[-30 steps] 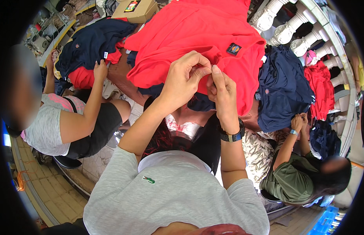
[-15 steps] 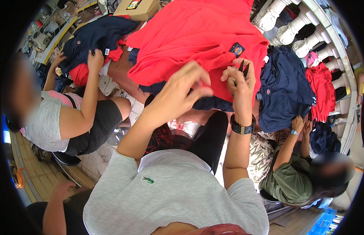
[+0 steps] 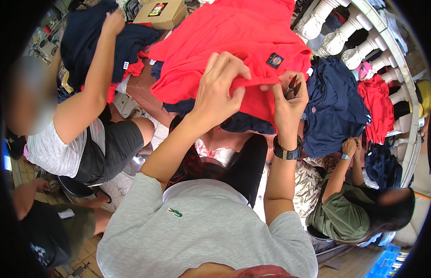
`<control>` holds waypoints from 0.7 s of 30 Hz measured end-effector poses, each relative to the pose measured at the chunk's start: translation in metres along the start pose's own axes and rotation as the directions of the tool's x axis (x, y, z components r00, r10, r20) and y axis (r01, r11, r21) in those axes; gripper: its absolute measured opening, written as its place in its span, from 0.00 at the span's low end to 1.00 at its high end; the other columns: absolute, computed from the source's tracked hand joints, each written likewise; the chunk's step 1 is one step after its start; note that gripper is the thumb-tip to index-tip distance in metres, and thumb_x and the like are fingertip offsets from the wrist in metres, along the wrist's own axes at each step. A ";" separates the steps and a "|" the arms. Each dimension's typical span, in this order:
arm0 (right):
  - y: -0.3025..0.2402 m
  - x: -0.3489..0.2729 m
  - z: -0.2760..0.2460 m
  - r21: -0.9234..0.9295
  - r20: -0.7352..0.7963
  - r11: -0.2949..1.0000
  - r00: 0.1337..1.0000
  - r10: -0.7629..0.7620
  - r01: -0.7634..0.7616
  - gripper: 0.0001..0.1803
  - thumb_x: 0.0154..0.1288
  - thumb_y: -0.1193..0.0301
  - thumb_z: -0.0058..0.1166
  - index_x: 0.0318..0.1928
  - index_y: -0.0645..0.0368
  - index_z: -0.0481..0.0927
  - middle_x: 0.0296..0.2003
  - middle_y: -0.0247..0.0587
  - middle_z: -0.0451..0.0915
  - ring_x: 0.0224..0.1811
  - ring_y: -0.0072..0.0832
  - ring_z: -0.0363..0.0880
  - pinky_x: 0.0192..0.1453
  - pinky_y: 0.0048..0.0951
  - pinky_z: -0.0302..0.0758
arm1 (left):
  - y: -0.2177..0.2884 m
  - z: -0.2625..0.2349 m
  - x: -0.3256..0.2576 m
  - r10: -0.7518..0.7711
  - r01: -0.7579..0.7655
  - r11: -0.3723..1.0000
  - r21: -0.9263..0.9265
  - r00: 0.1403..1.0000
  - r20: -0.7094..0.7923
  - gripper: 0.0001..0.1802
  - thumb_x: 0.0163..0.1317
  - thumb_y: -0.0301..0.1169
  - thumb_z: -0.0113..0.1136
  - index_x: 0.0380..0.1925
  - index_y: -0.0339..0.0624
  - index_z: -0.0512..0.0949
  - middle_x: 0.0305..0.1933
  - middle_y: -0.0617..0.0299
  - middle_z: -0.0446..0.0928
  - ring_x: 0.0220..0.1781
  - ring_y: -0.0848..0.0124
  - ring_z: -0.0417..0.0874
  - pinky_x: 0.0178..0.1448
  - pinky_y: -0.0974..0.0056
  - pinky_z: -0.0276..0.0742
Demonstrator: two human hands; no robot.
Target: The person uses a small blade to trim loose threads from a red hoodie. They repeatedly lift and turn the garment to access different areas while seated on the floor.
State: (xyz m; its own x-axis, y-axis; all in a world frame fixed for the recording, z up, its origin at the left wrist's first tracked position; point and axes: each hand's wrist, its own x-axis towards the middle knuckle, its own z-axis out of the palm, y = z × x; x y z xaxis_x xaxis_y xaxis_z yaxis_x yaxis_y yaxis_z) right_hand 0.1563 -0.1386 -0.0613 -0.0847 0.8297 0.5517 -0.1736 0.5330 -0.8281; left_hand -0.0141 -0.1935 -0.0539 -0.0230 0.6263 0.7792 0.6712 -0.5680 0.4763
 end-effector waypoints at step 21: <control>-0.017 0.008 0.019 0.170 0.106 0.977 0.988 0.111 -0.128 0.14 0.68 0.78 0.62 0.52 0.60 0.75 0.35 0.32 0.80 0.35 0.11 0.76 0.34 0.13 0.67 | 0.001 -0.028 0.009 -0.354 0.260 0.514 -0.817 0.932 0.074 0.20 0.66 0.16 0.57 0.58 0.34 0.70 0.57 0.55 0.78 0.58 0.71 0.79 0.63 0.65 0.74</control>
State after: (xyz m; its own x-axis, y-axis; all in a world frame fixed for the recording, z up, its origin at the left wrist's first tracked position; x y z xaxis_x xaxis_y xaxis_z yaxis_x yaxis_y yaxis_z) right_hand 0.1401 -0.1441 -0.0404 -0.2072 0.8616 0.4633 -0.3252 0.3860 -0.8633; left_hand -0.0344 -0.2035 -0.0351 -0.2046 0.8244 0.5277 -0.2662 -0.5656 0.7805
